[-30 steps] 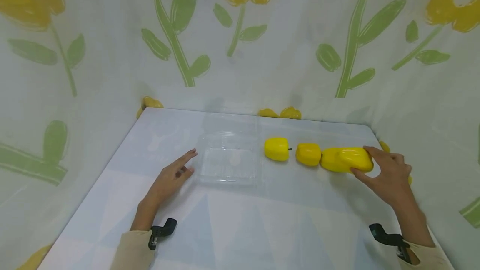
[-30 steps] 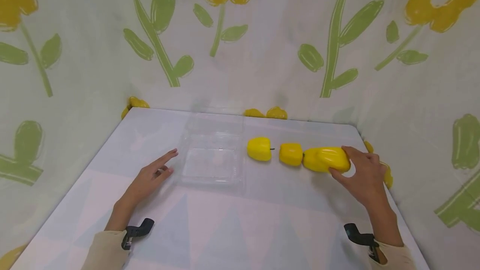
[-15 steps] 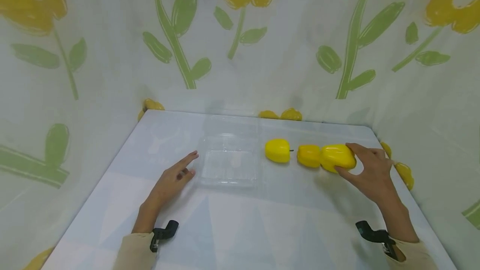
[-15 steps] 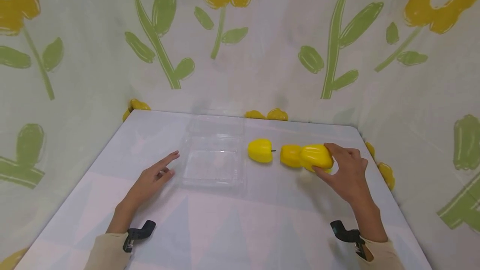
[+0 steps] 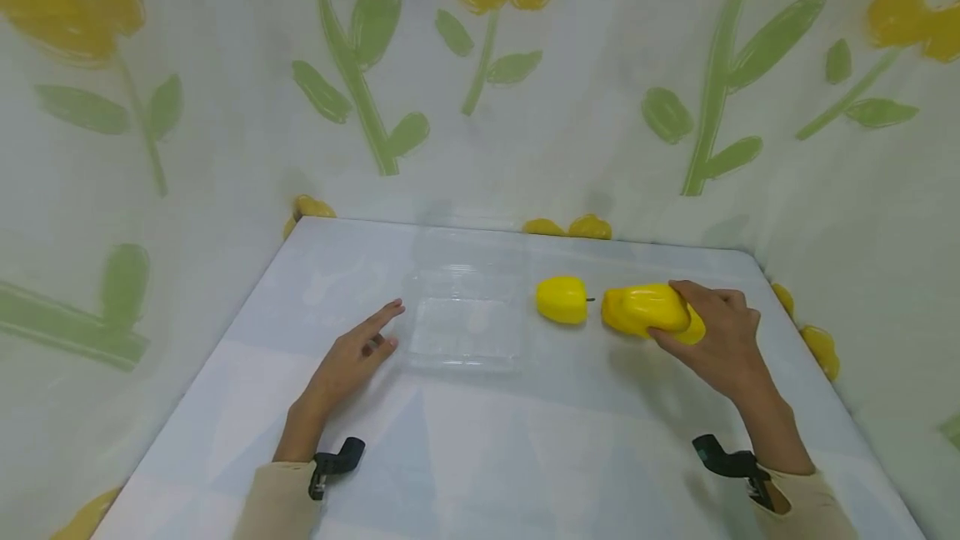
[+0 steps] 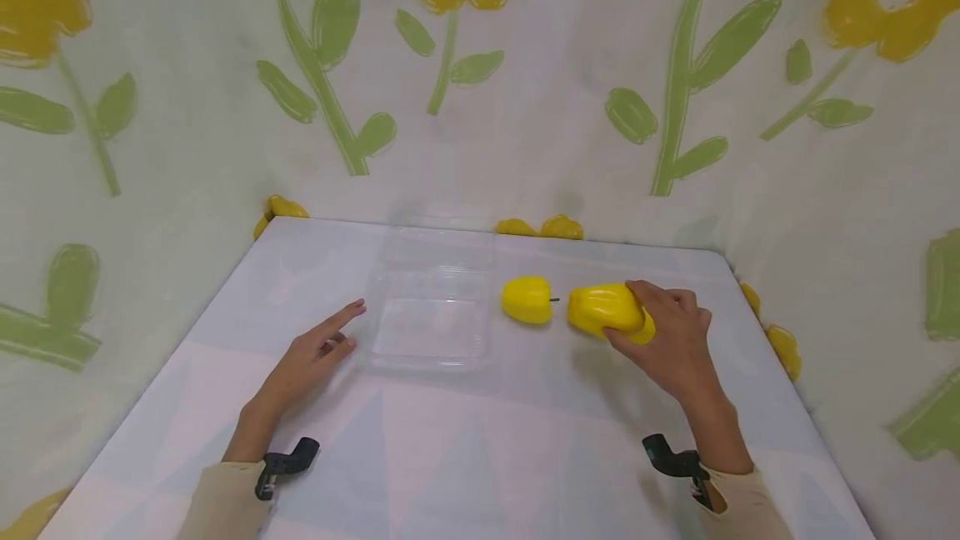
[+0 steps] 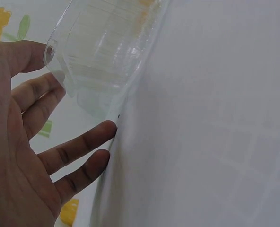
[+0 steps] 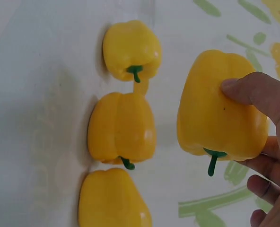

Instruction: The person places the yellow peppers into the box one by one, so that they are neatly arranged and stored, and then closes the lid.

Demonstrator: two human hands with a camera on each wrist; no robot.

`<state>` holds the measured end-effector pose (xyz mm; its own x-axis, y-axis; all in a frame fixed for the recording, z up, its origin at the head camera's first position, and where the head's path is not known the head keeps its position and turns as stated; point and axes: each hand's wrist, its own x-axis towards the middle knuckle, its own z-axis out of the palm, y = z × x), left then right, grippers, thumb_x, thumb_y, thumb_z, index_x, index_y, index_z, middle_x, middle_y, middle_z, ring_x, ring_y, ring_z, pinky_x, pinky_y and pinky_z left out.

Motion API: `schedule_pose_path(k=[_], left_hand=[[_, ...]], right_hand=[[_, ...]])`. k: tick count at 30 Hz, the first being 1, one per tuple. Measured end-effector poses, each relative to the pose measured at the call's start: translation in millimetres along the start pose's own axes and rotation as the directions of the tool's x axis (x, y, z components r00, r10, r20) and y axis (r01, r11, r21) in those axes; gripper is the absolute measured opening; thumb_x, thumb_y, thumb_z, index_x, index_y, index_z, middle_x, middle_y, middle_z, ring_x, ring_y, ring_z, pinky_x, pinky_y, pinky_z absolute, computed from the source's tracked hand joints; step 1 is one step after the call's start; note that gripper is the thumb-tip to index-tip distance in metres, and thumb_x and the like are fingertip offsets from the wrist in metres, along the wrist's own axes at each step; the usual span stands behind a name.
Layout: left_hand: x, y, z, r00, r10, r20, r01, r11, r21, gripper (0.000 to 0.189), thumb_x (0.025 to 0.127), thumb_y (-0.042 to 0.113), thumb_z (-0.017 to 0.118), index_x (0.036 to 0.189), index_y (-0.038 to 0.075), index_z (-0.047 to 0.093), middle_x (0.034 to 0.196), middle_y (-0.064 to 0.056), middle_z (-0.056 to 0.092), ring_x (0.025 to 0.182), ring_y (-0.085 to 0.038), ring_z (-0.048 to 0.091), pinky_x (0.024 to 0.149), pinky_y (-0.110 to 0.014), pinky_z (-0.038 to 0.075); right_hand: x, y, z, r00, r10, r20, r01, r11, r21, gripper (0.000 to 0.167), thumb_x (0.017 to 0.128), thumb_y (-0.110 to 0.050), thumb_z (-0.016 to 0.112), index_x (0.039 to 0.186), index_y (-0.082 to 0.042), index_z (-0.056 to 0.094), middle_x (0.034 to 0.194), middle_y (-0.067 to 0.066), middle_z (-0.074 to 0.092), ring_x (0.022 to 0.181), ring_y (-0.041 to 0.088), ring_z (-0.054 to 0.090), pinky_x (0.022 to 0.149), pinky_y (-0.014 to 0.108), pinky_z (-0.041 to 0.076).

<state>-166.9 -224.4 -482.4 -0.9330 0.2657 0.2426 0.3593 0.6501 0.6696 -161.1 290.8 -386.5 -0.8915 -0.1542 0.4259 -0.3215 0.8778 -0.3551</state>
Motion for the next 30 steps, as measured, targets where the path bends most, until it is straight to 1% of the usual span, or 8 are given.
schedule_pose_path(k=[5, 10, 15, 22, 30], left_hand=[[0.4, -1.0, 3.2, 1.0, 0.002, -0.004, -0.002, 1.0, 0.005, 0.054, 0.102, 0.027, 0.059, 0.153, 0.021, 0.043, 0.158, 0.008, 0.038, 0.096, -0.014, 0.059, 0.083, -0.042, 0.051], [0.2, -2.3, 2.3, 1.0, 0.001, -0.005, -0.001, 1.0, 0.013, 0.054, 0.102, 0.026, 0.059, 0.154, 0.024, 0.042, 0.158, 0.007, 0.037, 0.097, -0.014, 0.059, 0.083, -0.042, 0.051], [1.2, -2.9, 1.8, 1.0, 0.006, -0.004, -0.006, 1.0, 0.021, 0.054, 0.103, 0.027, 0.059, 0.154, 0.023, 0.042, 0.158, 0.007, 0.037, 0.096, -0.014, 0.059, 0.083, -0.042, 0.05], [1.6, -2.7, 1.5, 1.0, 0.006, 0.002, -0.006, 1.0, 0.011, 0.054, 0.103, 0.028, 0.059, 0.154, 0.024, 0.042, 0.158, 0.01, 0.037, 0.096, -0.013, 0.059, 0.084, -0.042, 0.05], [2.1, -4.9, 2.6, 1.0, -0.008, 0.002, 0.008, 1.0, 0.017, 0.054, 0.102, 0.029, 0.059, 0.154, 0.023, 0.043, 0.158, 0.01, 0.037, 0.096, -0.012, 0.059, 0.084, -0.042, 0.05]], right_hand=[[4.1, -7.0, 3.9, 1.0, -0.022, -0.009, 0.022, 1.0, 0.006, 0.07, 0.076, -0.023, 0.087, 0.136, -0.003, 0.057, 0.133, 0.025, 0.058, 0.109, 0.042, 0.039, 0.08, 0.059, 0.021], [9.7, -15.3, 9.9, 0.998, -0.049, -0.026, 0.05, 0.998, 0.031, 0.069, 0.075, -0.022, 0.088, 0.134, -0.003, 0.058, 0.132, 0.023, 0.059, 0.108, 0.04, 0.041, 0.078, 0.056, 0.021], [13.4, -22.4, 16.3, 0.997, -0.071, -0.037, 0.073, 0.996, 0.057, 0.068, 0.074, -0.022, 0.089, 0.133, -0.005, 0.059, 0.131, 0.021, 0.06, 0.108, 0.038, 0.042, 0.077, 0.053, 0.022], [17.4, -31.4, 25.6, 0.991, -0.11, -0.071, 0.115, 0.991, 0.07, 0.067, 0.071, -0.019, 0.091, 0.129, -0.006, 0.062, 0.128, 0.018, 0.063, 0.106, 0.037, 0.043, 0.076, 0.052, 0.023], [24.0, -42.7, 38.3, 0.993, -0.109, -0.052, 0.113, 0.99, 0.087, 0.067, 0.073, -0.023, 0.09, 0.132, -0.009, 0.061, 0.133, 0.016, 0.062, 0.109, 0.035, 0.043, 0.078, 0.051, 0.024]])
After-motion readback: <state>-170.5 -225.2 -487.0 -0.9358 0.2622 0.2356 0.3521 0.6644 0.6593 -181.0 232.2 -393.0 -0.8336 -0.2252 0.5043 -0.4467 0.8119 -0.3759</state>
